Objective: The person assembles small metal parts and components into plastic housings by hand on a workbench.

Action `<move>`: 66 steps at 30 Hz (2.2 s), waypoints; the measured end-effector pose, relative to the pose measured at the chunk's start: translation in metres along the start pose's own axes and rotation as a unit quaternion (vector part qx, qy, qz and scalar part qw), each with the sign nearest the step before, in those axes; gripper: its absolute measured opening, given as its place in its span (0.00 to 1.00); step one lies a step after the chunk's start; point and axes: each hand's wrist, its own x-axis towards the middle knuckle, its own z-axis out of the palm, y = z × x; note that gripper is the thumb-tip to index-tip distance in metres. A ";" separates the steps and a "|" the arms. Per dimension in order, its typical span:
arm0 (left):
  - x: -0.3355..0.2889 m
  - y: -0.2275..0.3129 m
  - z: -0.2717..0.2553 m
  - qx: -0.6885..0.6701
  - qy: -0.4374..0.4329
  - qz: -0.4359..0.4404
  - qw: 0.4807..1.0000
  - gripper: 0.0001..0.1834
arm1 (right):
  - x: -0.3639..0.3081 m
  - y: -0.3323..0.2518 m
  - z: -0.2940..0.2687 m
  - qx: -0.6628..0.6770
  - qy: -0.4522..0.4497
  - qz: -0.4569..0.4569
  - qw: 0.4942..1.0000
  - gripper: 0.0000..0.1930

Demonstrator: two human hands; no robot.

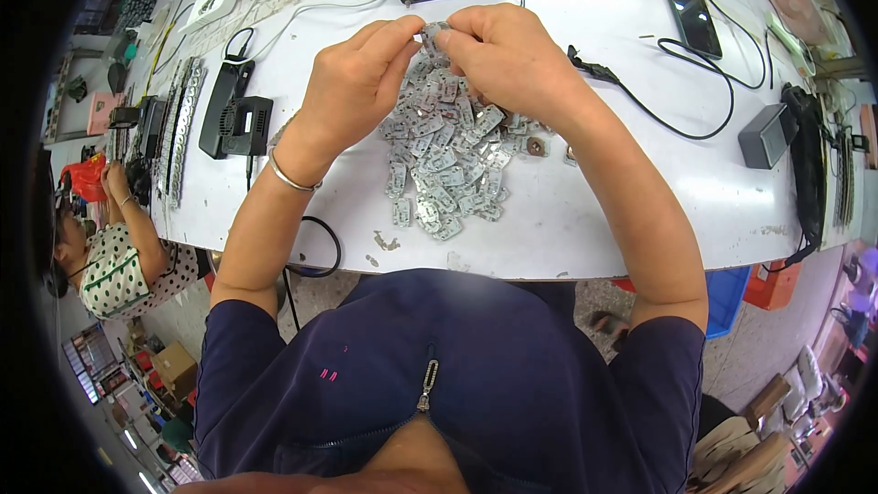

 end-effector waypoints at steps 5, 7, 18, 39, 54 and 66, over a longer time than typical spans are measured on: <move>0.008 -0.011 0.004 0.029 0.025 -0.004 0.999 0.09 | 0.017 0.000 0.002 -0.040 0.062 -0.042 0.996 0.15; 0.011 -0.014 0.004 0.034 0.031 -0.017 0.999 0.10 | 0.027 0.001 0.004 -0.041 0.078 -0.055 0.995 0.15; 0.009 -0.006 0.005 0.016 0.062 -0.060 0.996 0.11 | 0.032 0.002 0.009 0.041 0.099 -0.058 0.993 0.17; 0.022 0.042 -0.008 -0.242 -0.159 -0.049 0.956 0.34 | -0.050 0.026 0.001 -0.004 0.059 -0.147 0.987 0.11; 0.036 0.015 -0.029 -0.308 -0.354 -0.295 0.832 0.11 | -0.029 0.007 -0.018 -0.087 0.011 -0.090 0.992 0.12; 0.025 0.005 -0.027 -0.468 -0.314 -0.261 0.784 0.10 | -0.018 0.011 -0.018 0.125 -0.084 -0.042 0.988 0.12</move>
